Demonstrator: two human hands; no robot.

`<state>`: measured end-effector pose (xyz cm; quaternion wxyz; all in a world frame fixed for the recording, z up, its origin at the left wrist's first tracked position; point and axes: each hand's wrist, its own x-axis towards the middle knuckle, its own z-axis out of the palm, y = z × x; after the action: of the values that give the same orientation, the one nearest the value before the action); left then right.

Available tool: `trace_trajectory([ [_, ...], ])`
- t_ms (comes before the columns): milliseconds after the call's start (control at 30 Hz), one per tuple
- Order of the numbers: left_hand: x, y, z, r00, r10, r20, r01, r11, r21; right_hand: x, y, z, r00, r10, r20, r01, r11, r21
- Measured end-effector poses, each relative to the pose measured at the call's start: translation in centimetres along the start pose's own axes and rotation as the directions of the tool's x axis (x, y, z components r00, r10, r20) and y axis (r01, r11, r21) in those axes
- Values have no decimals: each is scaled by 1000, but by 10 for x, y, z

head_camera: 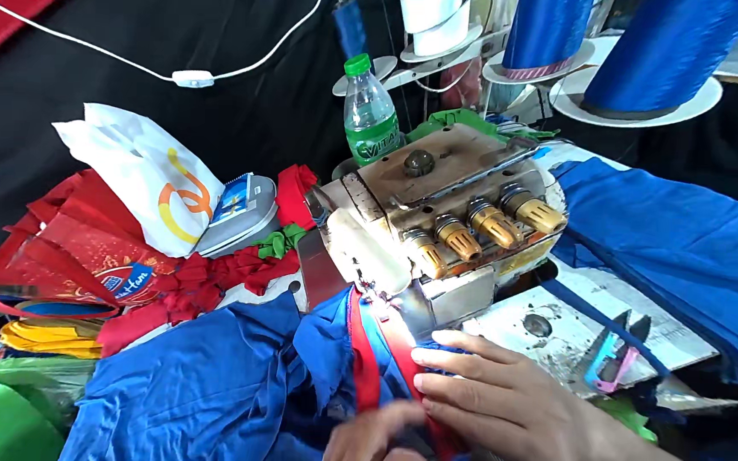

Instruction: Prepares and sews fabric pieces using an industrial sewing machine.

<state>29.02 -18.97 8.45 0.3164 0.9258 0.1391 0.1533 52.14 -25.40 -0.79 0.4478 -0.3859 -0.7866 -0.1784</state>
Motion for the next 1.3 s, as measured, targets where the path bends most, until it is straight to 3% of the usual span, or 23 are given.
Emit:
trace_trajectory([
  [67,0,-9,33,981,-90,-174,129,965,230,-19,-5,10,996,81,-26,-82,996,-43],
  [133,-1,-29,60,944,-49,-327,163,929,331,-31,-10,17,984,166,-67,-170,984,-47],
  [233,-1,-52,69,899,12,-438,127,950,286,-32,-15,22,962,237,-134,-244,969,-42],
  [333,10,-65,56,876,61,-479,38,980,195,-30,-8,30,962,202,-185,-216,975,-59],
  [533,36,-87,23,898,71,-435,-2,988,157,7,5,28,958,240,-159,-266,949,-171],
  [700,57,-124,-15,940,109,-323,-71,989,130,34,12,27,945,327,-29,-327,931,-160],
  [800,47,-102,-34,955,162,-249,-111,972,206,38,9,25,924,382,16,-373,909,-183],
  [900,32,-49,-41,962,248,-116,-234,965,120,39,12,19,901,423,99,-405,900,-159],
  [967,26,-29,-33,962,272,-38,-265,955,133,41,17,13,903,400,158,-384,915,-120],
  [1100,26,-22,-26,969,242,-50,-228,952,202,47,26,4,946,251,207,-273,958,85],
  [1200,28,-19,-28,968,244,-54,-227,949,217,47,25,5,984,125,124,-157,939,305],
  [1300,30,-17,-27,965,257,-53,-238,942,236,51,17,2,996,72,56,-87,930,358],
])
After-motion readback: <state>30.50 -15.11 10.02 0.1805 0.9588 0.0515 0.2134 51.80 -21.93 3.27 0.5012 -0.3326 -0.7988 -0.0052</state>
